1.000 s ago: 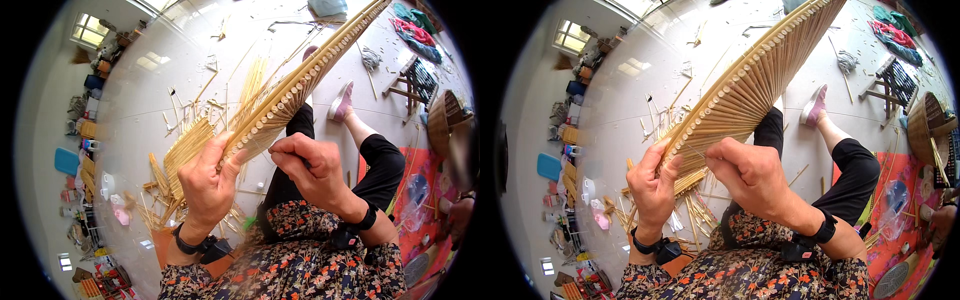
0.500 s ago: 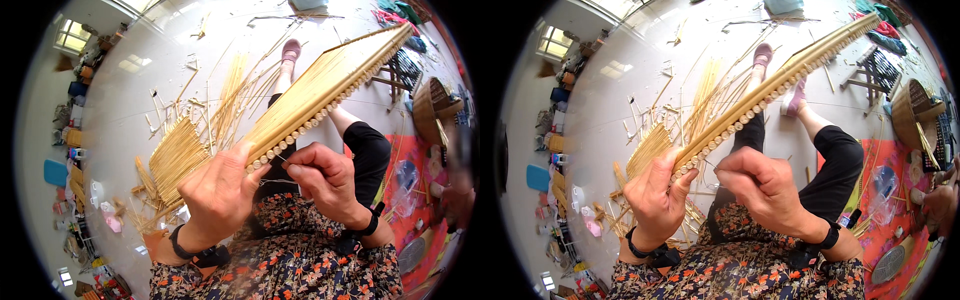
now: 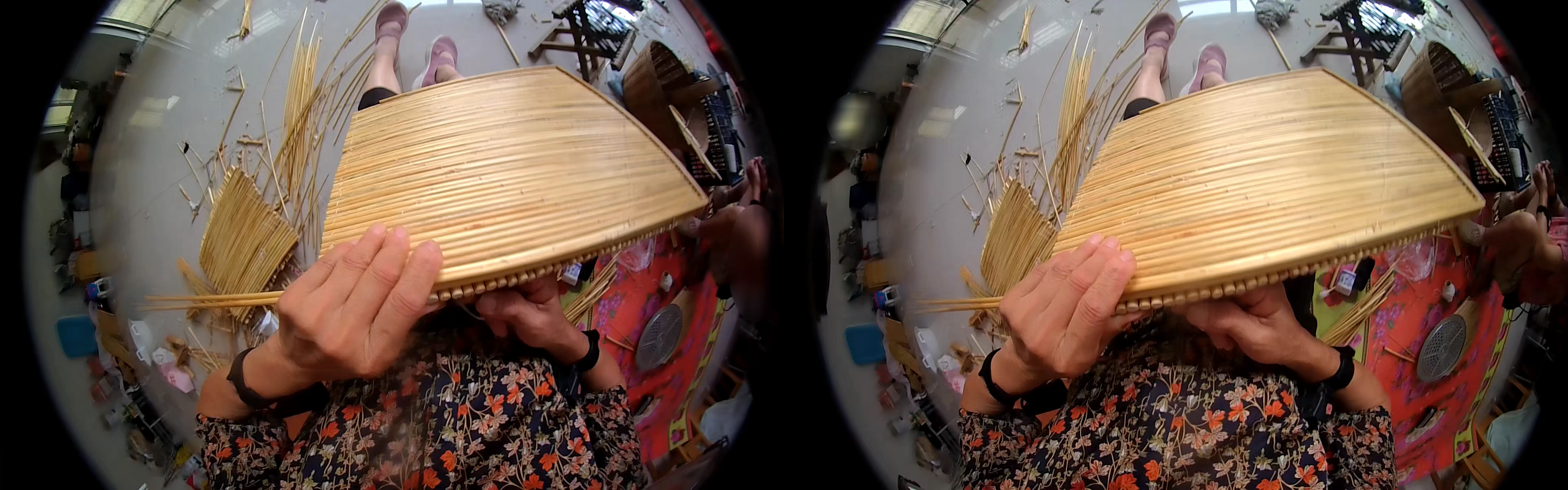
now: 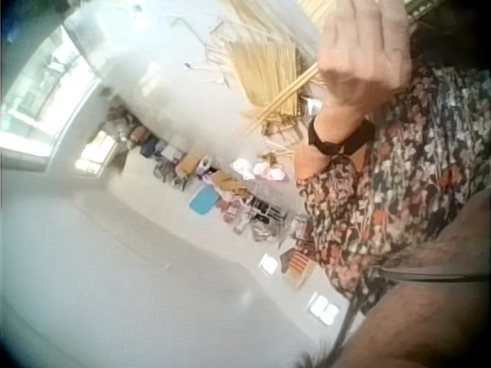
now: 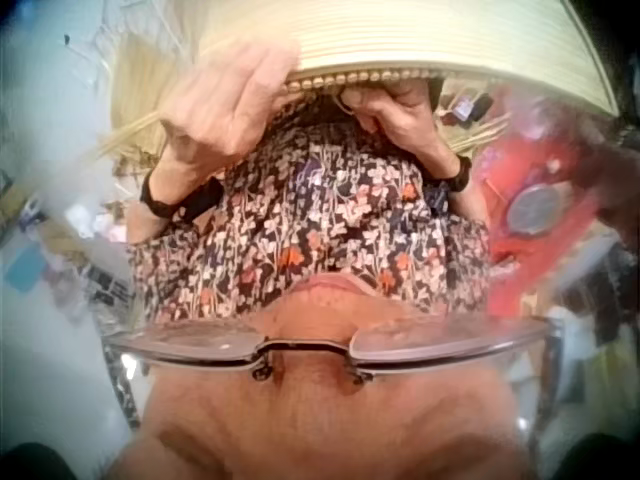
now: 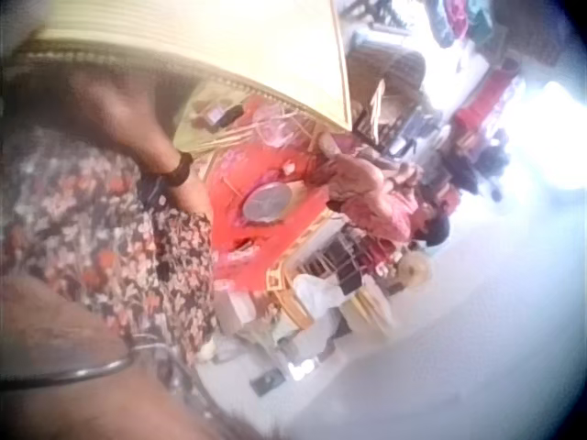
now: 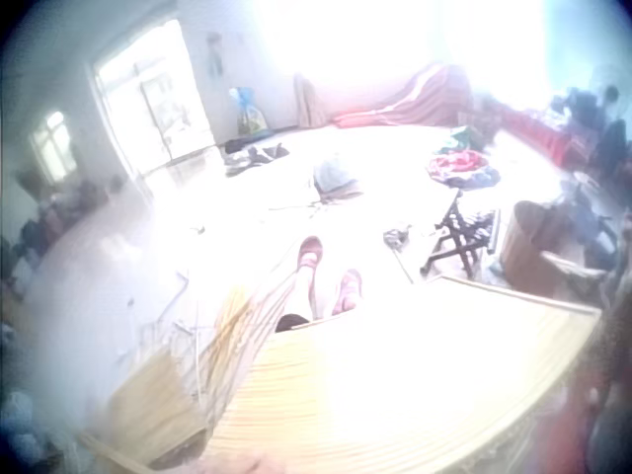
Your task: The person weaves a bamboo basket by hand, threading a thin string through the vertical bamboo strips to secure the structure. They repeatedly pull the string tight and adjust the alignment of the bamboo slats while working on the basket's edge.
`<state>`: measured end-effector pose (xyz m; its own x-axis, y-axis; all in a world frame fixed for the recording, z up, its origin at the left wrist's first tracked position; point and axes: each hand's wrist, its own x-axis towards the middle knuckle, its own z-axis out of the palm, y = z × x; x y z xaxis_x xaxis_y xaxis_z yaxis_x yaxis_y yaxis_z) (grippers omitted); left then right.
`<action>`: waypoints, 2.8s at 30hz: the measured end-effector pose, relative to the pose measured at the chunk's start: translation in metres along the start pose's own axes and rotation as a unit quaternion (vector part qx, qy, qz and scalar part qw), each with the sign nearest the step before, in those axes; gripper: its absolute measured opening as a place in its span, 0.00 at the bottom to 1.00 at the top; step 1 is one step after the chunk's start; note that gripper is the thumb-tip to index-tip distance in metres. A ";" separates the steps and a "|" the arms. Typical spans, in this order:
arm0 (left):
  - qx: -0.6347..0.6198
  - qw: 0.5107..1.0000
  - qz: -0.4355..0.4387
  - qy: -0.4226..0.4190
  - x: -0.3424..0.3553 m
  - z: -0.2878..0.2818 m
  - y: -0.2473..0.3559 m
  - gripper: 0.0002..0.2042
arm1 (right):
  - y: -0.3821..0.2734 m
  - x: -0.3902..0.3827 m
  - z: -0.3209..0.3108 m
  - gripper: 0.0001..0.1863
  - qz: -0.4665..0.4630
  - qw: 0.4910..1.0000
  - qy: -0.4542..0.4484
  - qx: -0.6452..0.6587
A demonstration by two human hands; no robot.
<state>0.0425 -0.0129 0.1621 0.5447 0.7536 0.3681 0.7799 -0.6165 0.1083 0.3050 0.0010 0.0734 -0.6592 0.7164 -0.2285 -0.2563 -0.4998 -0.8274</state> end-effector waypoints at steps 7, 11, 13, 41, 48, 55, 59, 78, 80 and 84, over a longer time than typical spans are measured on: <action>0.005 0.997 -0.069 -0.035 -0.027 0.006 0.005 0.17 | 0.015 0.018 -0.004 0.11 0.050 0.998 -0.020 0.019; 0.013 0.994 -0.091 -0.051 -0.031 0.002 0.004 0.14 | 0.019 0.026 -0.005 0.11 0.113 0.990 -0.025 0.083; 0.047 0.995 -0.084 -0.036 -0.031 0.002 0.001 0.12 | 0.021 0.029 -0.006 0.11 0.124 0.987 -0.027 0.099; 0.025 0.997 -0.071 -0.023 -0.050 0.011 -0.014 0.08 | 0.019 0.027 -0.014 0.11 0.125 0.969 -0.118 -0.178; 0.017 0.997 -0.073 -0.026 -0.050 0.010 -0.014 0.08 | 0.020 0.031 -0.018 0.11 0.108 0.947 -0.112 -0.279; 0.010 0.996 -0.079 -0.031 -0.050 0.008 -0.014 0.08 | 0.023 0.034 -0.019 0.12 0.101 0.952 -0.115 -0.264; 0.003 0.996 -0.088 -0.031 -0.050 0.007 -0.011 0.08 | 0.024 0.036 -0.017 0.12 0.107 0.955 -0.119 -0.248; -0.007 0.996 -0.063 -0.055 -0.050 0.009 -0.014 0.10 | 0.017 0.051 -0.017 0.18 0.191 0.966 -0.159 -0.071; -0.015 0.996 -0.057 -0.074 -0.050 0.004 -0.014 0.11 | 0.023 0.048 -0.016 0.16 0.199 0.966 -0.147 -0.078; -0.001 0.997 -0.062 -0.054 -0.050 0.007 -0.013 0.10 | 0.027 0.046 -0.013 0.15 0.243 0.959 -0.131 -0.070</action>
<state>0.0070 -0.0407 0.1361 0.4746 0.8437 0.2509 0.8423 -0.5180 0.1488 0.2768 0.0267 0.0343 -0.8367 0.2587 -0.4828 0.2114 -0.6606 -0.7203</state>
